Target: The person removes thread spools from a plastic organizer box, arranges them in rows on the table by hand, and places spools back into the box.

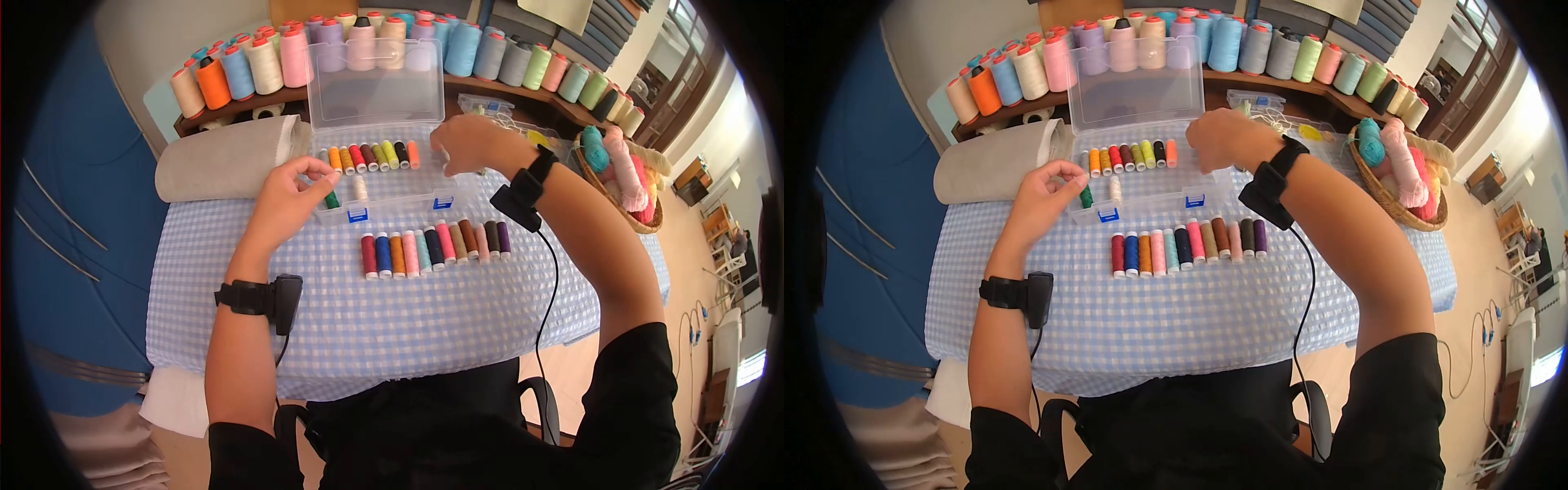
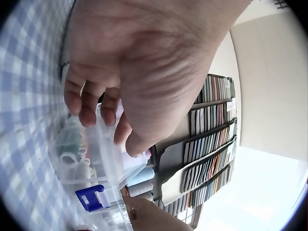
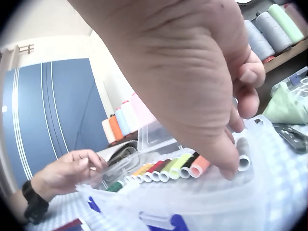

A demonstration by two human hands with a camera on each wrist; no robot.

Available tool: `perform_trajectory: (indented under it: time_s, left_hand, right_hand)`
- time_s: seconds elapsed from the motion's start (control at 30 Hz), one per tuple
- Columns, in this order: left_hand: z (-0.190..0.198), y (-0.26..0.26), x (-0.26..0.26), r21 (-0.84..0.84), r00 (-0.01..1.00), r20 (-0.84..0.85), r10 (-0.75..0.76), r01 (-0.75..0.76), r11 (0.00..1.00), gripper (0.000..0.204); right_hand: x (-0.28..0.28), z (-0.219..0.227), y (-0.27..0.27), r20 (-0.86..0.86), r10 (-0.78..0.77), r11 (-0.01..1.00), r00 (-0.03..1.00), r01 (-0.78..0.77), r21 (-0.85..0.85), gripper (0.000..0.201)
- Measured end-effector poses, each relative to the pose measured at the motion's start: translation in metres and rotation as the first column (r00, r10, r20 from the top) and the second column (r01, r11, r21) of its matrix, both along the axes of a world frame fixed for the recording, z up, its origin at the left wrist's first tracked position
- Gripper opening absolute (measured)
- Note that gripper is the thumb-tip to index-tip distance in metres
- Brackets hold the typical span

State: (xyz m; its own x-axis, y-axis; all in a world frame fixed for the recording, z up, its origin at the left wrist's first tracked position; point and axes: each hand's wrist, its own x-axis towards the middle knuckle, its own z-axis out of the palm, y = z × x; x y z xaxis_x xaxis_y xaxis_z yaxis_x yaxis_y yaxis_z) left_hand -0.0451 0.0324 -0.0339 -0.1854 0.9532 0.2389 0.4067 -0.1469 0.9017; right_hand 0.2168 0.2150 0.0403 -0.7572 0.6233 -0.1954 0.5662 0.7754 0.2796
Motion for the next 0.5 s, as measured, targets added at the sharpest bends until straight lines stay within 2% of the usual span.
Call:
perform_trajectory:
  time_s: [0.13,0.23,0.3,0.43,0.5]
  left_hand:
    - [-0.002,0.0,0.002,0.053,1.0,-0.007,0.008,-0.008,0.999,0.019]
    - [-0.005,0.001,0.0,0.054,1.0,-0.007,0.006,-0.006,0.999,0.019]
    - [-0.005,0.002,0.0,0.05,1.0,-0.012,0.016,-0.015,0.999,0.019]
    - [-0.001,0.0,0.002,0.033,0.999,-0.036,0.008,-0.007,0.999,0.019]
    - [-0.002,0.0,0.002,0.037,0.998,-0.055,0.018,-0.016,0.999,0.019]
  right_hand:
    - [-0.006,-0.008,0.012,0.014,0.026,1.0,1.0,-0.026,0.017,0.045]
    - [-0.009,-0.005,0.013,-0.062,0.077,0.997,0.995,-0.077,-0.002,0.053]
    - [-0.014,-0.004,0.012,-0.15,0.024,0.998,0.988,-0.032,-0.049,0.06]
    - [-0.026,-0.002,0.002,-0.156,0.012,0.999,0.988,-0.02,-0.049,0.064]
    - [-0.032,0.002,-0.002,-0.057,-0.031,0.996,0.998,0.026,-0.086,0.073]
